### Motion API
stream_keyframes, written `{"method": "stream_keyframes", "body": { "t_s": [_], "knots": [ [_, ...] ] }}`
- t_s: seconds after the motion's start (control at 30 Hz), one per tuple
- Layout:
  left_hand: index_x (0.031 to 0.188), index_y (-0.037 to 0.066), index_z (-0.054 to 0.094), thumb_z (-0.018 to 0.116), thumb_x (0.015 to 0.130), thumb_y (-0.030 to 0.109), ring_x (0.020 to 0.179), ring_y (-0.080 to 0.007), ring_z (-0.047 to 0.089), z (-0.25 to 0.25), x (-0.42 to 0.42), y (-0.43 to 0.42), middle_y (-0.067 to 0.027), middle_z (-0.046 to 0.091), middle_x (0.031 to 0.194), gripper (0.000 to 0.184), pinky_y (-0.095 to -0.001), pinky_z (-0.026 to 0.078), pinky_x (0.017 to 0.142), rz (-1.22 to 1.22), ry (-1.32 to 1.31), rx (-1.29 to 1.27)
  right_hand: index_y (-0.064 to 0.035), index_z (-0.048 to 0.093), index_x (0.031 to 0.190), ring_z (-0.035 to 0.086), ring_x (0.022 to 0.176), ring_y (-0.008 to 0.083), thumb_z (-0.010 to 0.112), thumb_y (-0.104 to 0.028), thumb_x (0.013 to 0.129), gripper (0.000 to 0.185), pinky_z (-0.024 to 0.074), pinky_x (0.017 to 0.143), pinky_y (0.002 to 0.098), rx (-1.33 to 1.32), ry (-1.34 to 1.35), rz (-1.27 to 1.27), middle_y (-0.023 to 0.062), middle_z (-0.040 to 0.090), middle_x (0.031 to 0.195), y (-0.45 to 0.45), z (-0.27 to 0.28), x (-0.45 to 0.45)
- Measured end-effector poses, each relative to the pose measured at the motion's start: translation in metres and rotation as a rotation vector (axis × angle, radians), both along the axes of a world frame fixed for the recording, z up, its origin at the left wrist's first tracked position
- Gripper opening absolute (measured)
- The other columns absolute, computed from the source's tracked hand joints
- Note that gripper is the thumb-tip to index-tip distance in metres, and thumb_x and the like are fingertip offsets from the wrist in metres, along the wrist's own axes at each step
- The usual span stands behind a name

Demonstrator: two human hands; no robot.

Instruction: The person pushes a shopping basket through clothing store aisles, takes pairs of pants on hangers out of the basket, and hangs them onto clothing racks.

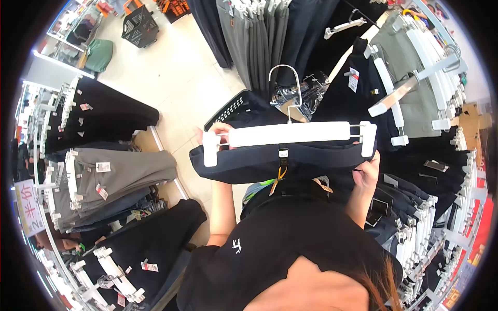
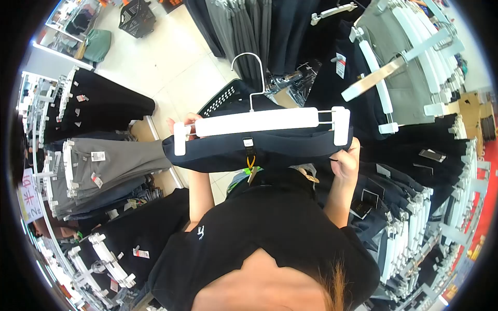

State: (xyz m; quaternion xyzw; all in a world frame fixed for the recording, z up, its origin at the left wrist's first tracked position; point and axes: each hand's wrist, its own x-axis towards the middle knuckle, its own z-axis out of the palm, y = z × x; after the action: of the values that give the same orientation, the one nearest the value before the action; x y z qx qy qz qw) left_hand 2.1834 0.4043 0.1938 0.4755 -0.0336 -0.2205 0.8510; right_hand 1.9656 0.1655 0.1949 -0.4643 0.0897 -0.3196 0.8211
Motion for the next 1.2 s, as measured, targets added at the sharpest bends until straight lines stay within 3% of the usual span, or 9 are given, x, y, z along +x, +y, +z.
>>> {"method": "stream_keyframes", "body": {
  "t_s": [0.23, 0.37, 0.47, 0.57, 0.63, 0.7, 0.87, 1.07, 1.2],
  "knots": [
    [0.063, 0.003, 0.046, 0.017, 0.085, 0.054, 0.038, -0.0176, 0.034, -0.011, -0.011, -0.012, -0.0078, 0.039, 0.042, 0.064, -0.0291, 0.029, 0.041, -0.143, 0.059, -0.407, 0.0063, 0.055, 0.089, 0.051, 0.077, 0.0194, 0.066, -0.012, 0.057, 0.038, 0.0385, 0.072, 0.031, -0.476, 0.275, 0.139, 0.0109, 0.055, 0.083, 0.015, 0.052, -0.051],
    [0.064, 0.003, 0.044, 0.008, 0.088, 0.049, 0.033, -0.0142, 0.032, -0.007, -0.046, -0.035, -0.0073, 0.041, 0.039, 0.063, -0.0251, 0.029, 0.042, -0.227, -0.066, -0.369, 0.0049, 0.058, 0.074, 0.051, 0.059, 0.0197, 0.069, -0.028, 0.063, 0.037, 0.0375, 0.052, 0.0284, -0.392, 0.269, -0.125, 0.0113, 0.056, 0.069, 0.027, 0.038, -0.085],
    [0.062, 0.003, 0.043, 0.009, 0.088, 0.051, 0.038, -0.015, 0.036, 0.004, -0.069, -0.045, -0.009, 0.042, 0.04, 0.064, -0.0256, 0.031, 0.041, -0.36, 0.049, -0.245, 0.0027, 0.051, 0.097, 0.055, 0.079, 0.0203, 0.071, -0.037, 0.062, 0.057, 0.044, 0.062, 0.0275, -0.437, 0.17, -0.261, 0.0173, 0.055, 0.093, 0.014, 0.009, -0.134],
    [0.073, 0.0, 0.05, 0.013, 0.084, 0.057, 0.047, -0.0181, 0.045, -0.009, -0.077, -0.049, -0.0114, 0.051, 0.056, 0.07, -0.025, 0.038, 0.047, -0.572, 0.282, -0.419, -0.0005, 0.043, 0.108, 0.048, 0.084, 0.0214, 0.061, -0.033, 0.071, 0.052, 0.0383, 0.074, 0.0308, -0.486, -0.288, -0.205, 0.0112, 0.052, 0.085, -0.004, 0.015, -0.144],
    [0.091, -0.005, 0.054, 0.015, 0.079, 0.066, 0.071, -0.018, 0.056, -0.004, -0.088, -0.05, -0.0108, 0.059, 0.081, 0.081, -0.0246, 0.044, 0.064, -0.403, 0.448, -0.42, -0.0024, 0.045, 0.101, 0.047, 0.079, 0.0213, 0.055, -0.032, 0.075, 0.041, 0.0369, 0.074, 0.0329, -0.384, -0.172, -0.661, 0.0075, 0.049, 0.079, 0.009, 0.029, -0.158],
    [0.101, -0.008, 0.051, 0.014, 0.077, 0.068, 0.087, -0.0165, 0.055, -0.008, -0.091, -0.054, -0.0115, 0.058, 0.094, 0.088, -0.0244, 0.042, 0.076, -0.49, -0.058, -0.414, -0.003, 0.044, 0.084, 0.043, 0.077, 0.0174, 0.059, -0.033, 0.073, 0.035, 0.0327, 0.069, 0.031, -0.467, -0.122, -0.901, 0.0056, 0.043, 0.074, 0.006, 0.041, -0.17],
    [0.114, -0.006, 0.042, 0.059, 0.078, 0.007, 0.096, -0.012, 0.049, 0.019, -0.093, -0.063, -0.0088, 0.053, 0.107, 0.042, -0.0243, 0.036, 0.085, -0.766, -0.426, -0.1, -0.0005, 0.047, 0.102, 0.049, 0.082, 0.0177, 0.06, -0.027, 0.073, 0.041, 0.037, 0.077, 0.0298, -0.455, -0.167, -0.969, 0.0064, 0.05, 0.085, 0.006, 0.035, -0.204],
    [0.114, -0.005, 0.042, 0.055, 0.082, 0.009, 0.097, -0.0113, 0.048, 0.024, -0.11, -0.081, -0.0086, 0.053, 0.107, 0.037, -0.0245, 0.037, 0.085, -0.91, -0.363, -0.091, 0.0058, 0.039, 0.106, 0.049, 0.092, 0.0295, 0.061, -0.035, 0.069, 0.059, 0.0369, 0.083, 0.0405, -0.658, -0.05, -1.482, 0.02, 0.049, 0.097, 0.028, 0.05, -0.241],
    [0.114, -0.002, 0.043, 0.053, 0.083, 0.011, 0.096, -0.0093, 0.047, 0.028, -0.122, -0.102, -0.0062, 0.053, 0.107, 0.035, -0.024, 0.038, 0.083, -1.055, -0.393, -0.138, 0.0075, 0.038, 0.105, 0.048, 0.084, 0.0251, 0.058, -0.035, 0.069, 0.059, 0.0385, 0.077, 0.037, -0.687, -0.319, -1.141, 0.018, 0.047, 0.09, 0.04, 0.055, -0.284]
  ]
}}
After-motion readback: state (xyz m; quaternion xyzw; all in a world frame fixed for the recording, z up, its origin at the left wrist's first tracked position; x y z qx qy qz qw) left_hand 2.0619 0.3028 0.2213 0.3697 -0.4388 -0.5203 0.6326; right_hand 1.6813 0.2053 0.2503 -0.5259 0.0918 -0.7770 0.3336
